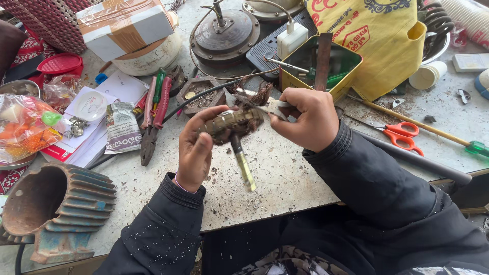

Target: The person uses pliers to pull and adjust copper windings on a motor armature held in the left hand. The armature is rotated and repositioned repeatedly while the person works on different sections of the winding.

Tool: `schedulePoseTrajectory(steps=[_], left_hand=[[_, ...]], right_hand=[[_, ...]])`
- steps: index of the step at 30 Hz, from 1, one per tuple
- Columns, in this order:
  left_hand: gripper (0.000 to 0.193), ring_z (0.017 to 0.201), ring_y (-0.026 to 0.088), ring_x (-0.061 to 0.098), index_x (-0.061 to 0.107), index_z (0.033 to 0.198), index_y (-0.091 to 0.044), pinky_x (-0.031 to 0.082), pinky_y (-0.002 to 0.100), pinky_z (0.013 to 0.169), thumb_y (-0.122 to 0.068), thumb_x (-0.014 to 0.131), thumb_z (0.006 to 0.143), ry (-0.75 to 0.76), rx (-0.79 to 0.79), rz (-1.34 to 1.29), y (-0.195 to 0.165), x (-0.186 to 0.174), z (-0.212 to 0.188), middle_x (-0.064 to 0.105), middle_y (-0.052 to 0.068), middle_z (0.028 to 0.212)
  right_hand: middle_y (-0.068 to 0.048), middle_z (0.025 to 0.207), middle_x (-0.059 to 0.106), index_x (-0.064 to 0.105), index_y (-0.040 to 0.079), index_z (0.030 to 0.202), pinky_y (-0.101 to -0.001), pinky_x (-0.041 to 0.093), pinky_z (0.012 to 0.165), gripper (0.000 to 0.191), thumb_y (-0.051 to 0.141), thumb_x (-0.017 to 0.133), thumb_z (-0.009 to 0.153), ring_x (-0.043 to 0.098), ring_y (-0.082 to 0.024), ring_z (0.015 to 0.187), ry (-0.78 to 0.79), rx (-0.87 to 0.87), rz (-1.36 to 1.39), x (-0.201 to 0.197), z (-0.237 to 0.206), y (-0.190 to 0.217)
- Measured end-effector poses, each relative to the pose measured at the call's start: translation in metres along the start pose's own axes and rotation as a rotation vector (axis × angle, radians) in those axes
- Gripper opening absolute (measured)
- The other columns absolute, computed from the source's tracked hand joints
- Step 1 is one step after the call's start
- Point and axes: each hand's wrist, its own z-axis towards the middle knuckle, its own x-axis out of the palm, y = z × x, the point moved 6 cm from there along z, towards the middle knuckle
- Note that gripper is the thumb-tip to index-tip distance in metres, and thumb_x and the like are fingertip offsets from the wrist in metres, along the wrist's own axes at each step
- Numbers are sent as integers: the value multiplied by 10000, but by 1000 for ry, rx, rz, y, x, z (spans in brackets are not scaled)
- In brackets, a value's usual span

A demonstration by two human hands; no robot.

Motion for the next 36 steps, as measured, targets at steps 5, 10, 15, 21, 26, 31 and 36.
schedulePoseTrajectory(steps=[5, 10, 15, 21, 26, 31, 36], left_hand=[[640, 1142, 269, 697, 581, 1317, 13, 562, 443, 1048, -579, 583, 1074, -105, -224, -327, 27, -4, -8, 685, 193, 1237], [721, 1022, 295, 744, 633, 1243, 4, 598, 446, 1032, -668, 507, 1016, 24, -487, -562, 36, 15, -12, 724, 197, 1135], [764, 947, 265, 755, 642, 1296, 25, 611, 395, 765, -659, 479, 996, 16, -766, -763, 42, 31, -19, 732, 220, 1110], [795, 960, 242, 748, 554, 1406, -36, 626, 391, 882, -688, 413, 973, -71, -731, -587, 45, 20, -10, 725, 207, 1133], [858, 1110, 275, 705, 486, 1424, 18, 563, 475, 1041, -710, 382, 980, -48, -640, -513, 40, 20, -7, 684, 197, 1209], [775, 1355, 308, 550, 229, 1574, -93, 435, 522, 1176, -602, 421, 1023, 38, -351, -154, 28, 21, 1, 446, 213, 1466], [762, 1547, 354, 398, 98, 1669, -163, 362, 539, 1293, -226, 498, 1023, -54, -44, 279, 8, 8, 0, 276, 189, 1692]], right_hand=[[-66, 751, 652, 627, 13, 850, -291, 524, 590, 239, 139, 814, 771, 671, -165, 647, -31, -136, -44, -1, -3, 8], [-64, 738, 607, 594, 63, 802, -388, 485, 596, 299, 178, 861, 734, 635, -274, 662, -129, -358, -271, -5, -9, 24], [-65, 657, 538, 537, 90, 712, -401, 446, 554, 380, 162, 898, 806, 569, -266, 571, -147, -431, -410, -6, -13, 30], [-49, 745, 634, 601, 56, 810, -364, 501, 595, 279, 162, 844, 722, 672, -252, 679, -58, -303, -187, -1, -6, 18], [-58, 686, 597, 613, -1, 828, -272, 490, 555, 243, 115, 819, 772, 600, -114, 601, 73, -101, 59, 13, -7, 5], [11, 624, 532, 621, -10, 796, -226, 393, 494, 182, 64, 782, 837, 467, -17, 578, 115, 91, 244, 19, -11, -13], [45, 653, 490, 616, -17, 832, -212, 334, 495, 160, 49, 748, 896, 408, 10, 611, 125, 214, 342, 23, -14, -30]])
